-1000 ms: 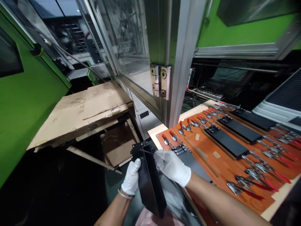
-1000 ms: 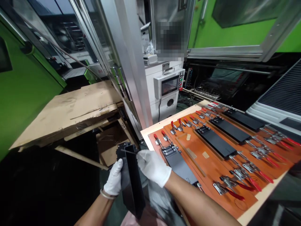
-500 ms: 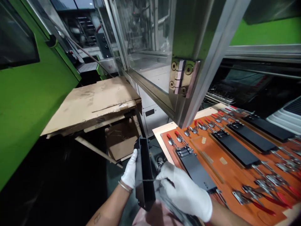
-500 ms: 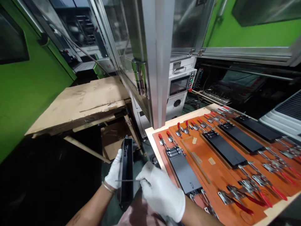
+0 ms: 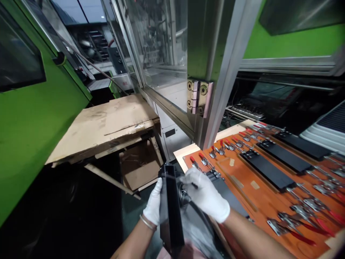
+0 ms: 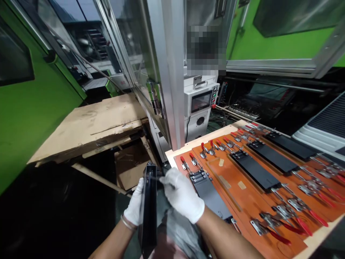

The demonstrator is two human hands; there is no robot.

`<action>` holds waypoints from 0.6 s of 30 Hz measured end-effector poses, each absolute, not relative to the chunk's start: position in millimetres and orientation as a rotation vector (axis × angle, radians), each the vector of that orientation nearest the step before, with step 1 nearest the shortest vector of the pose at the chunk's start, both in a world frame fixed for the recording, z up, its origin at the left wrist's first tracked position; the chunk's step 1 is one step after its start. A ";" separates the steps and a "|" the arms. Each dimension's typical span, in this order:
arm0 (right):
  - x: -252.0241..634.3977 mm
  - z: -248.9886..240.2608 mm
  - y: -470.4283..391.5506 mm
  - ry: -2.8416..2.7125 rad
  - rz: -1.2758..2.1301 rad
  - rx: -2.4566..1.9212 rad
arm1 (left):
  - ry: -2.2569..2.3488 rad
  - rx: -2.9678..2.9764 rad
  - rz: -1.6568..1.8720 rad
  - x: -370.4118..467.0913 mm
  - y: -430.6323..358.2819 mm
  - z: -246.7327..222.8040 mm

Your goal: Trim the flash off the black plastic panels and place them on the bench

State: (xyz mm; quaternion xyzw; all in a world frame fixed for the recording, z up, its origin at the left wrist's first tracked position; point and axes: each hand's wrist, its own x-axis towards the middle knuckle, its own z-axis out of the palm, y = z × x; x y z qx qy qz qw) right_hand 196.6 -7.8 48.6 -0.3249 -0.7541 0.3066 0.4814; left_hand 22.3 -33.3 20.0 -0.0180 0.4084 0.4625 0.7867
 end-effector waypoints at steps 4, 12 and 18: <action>194.3 41.3 -24.9 -1.991 0.821 -0.725 | 0.847 -0.048 1.016 20.8 -31.7 18.5; 195.3 41.8 8.3 -1.667 0.613 -0.936 | 0.942 0.020 1.009 27.7 -31.8 17.1; 193.5 39.7 8.6 -1.786 0.651 -0.914 | 0.917 0.054 1.046 25.5 -30.5 8.8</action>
